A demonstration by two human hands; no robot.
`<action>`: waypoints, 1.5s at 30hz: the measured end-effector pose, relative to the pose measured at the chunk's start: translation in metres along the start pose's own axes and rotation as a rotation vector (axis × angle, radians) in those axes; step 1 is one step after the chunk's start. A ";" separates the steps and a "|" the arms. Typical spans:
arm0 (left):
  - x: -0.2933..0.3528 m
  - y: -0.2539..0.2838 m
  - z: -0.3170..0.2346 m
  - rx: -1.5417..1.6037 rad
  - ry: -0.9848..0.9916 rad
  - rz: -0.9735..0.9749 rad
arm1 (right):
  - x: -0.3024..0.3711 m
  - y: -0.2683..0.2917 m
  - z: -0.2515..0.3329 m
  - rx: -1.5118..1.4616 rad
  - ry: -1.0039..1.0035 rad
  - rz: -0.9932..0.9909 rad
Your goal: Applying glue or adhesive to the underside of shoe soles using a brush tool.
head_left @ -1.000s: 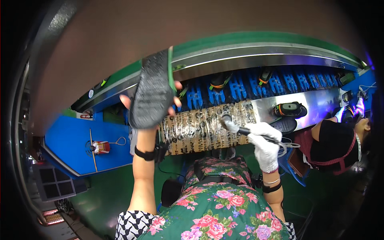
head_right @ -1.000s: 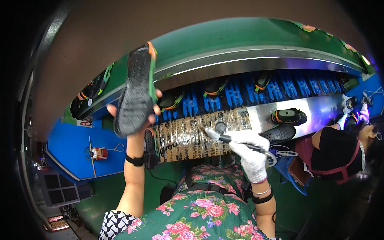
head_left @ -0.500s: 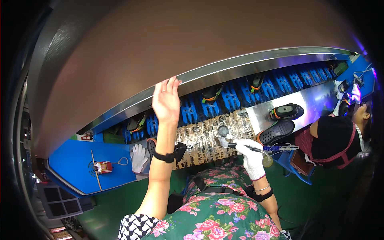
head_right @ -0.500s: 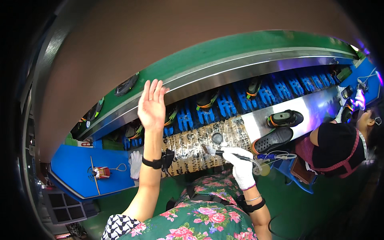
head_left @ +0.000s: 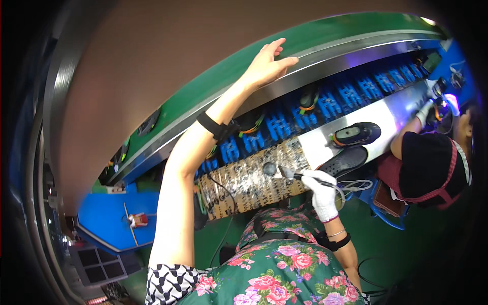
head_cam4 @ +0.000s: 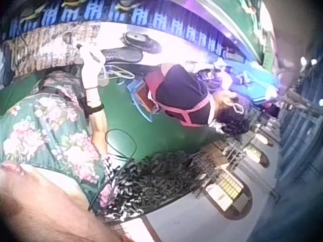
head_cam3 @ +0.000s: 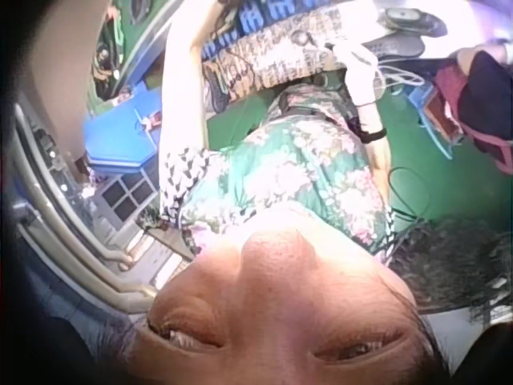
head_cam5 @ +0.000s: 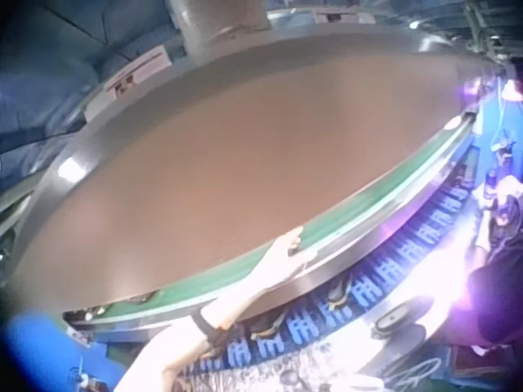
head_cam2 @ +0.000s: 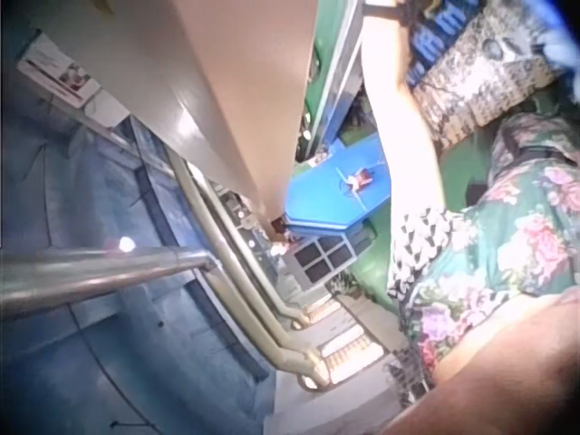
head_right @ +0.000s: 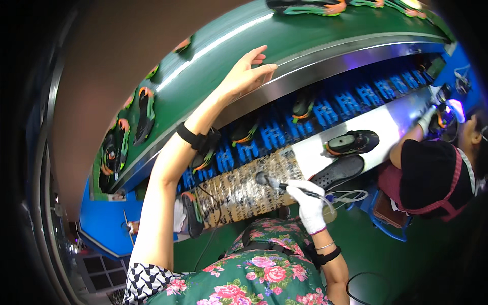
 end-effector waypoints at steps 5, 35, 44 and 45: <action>-0.077 0.003 -0.015 -0.358 -0.029 0.224 | 0.008 -0.020 0.005 0.064 0.028 0.046; -0.087 0.116 0.019 0.153 0.145 -0.019 | 0.009 -0.014 0.015 0.139 0.115 0.120; -0.076 -0.008 -0.032 -0.236 -0.186 0.206 | 0.039 -0.049 0.009 0.166 0.050 0.204; -0.085 0.005 -0.019 -0.295 -0.176 0.167 | 0.044 -0.054 0.009 0.175 0.066 0.216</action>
Point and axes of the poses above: each hand's wrist, its own x-axis away from the middle knuckle, its own y-axis out of the back of the hand, z = x × y, the point moved 5 cm from there along -x, towards the middle knuckle, and after that the axes turned 15 degrees about x, right-handed, at the moved point
